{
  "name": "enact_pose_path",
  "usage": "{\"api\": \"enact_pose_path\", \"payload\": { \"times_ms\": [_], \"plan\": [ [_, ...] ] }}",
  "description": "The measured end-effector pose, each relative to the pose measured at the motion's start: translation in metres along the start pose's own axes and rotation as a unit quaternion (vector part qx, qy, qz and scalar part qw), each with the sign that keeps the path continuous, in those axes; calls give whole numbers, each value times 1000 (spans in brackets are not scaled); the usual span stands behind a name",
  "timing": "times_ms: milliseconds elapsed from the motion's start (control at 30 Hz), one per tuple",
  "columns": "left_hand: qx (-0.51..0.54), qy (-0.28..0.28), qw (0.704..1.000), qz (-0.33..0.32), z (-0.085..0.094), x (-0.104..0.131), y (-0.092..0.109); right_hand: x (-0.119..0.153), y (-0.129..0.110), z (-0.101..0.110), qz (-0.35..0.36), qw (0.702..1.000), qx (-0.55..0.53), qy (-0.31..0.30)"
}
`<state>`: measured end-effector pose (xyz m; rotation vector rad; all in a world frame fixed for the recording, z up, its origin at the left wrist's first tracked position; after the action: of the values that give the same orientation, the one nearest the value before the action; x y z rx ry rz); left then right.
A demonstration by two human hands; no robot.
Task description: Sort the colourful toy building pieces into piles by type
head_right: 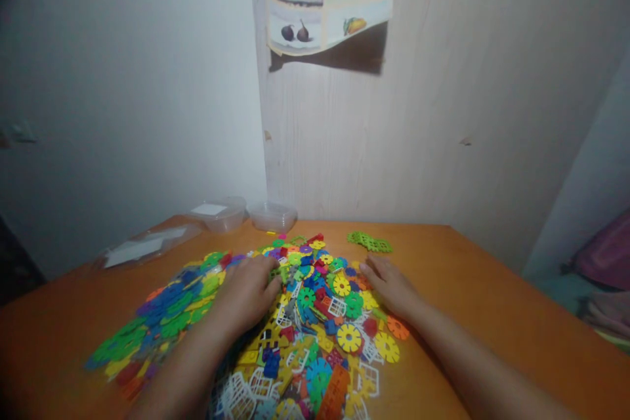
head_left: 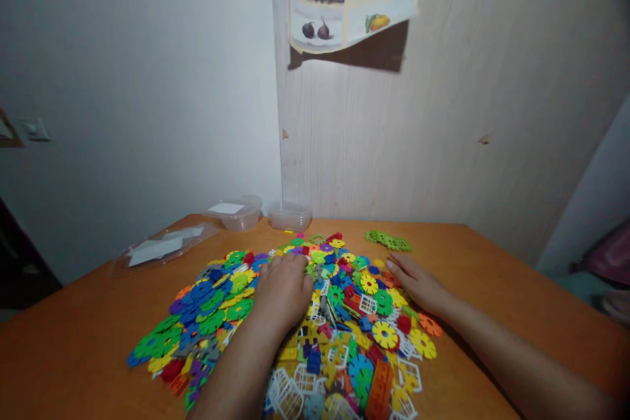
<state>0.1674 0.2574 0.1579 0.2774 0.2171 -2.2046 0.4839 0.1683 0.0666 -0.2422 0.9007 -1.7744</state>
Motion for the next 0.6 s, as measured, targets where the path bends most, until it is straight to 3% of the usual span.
{"api": "enact_pose_path", "payload": {
  "times_ms": [100, 300, 600],
  "plan": [
    [14, -2, 1000, -14, -4, 0, 4, 1, -8, -18, 0, 999, 4, -45],
    [54, 1, 997, -60, -17, 1, 12, -3, -49, -48, 23, 995, 7, -99],
    [51, -16, 998, -26, -30, 0, -1, -14, -77, -78, 79, 989, -18, -123]
  ]
}}
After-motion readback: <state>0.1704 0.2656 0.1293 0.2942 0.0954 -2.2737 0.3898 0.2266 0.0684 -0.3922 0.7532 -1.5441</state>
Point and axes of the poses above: each hand's wrist, its own x-axis away from the middle knuckle, its own z-axis out of the back of the hand, y = z × x, the point moved 4 cm from there along -x, towards the middle knuckle, and after that the axes turned 11 degrees about -x, right-handed, at the moved point
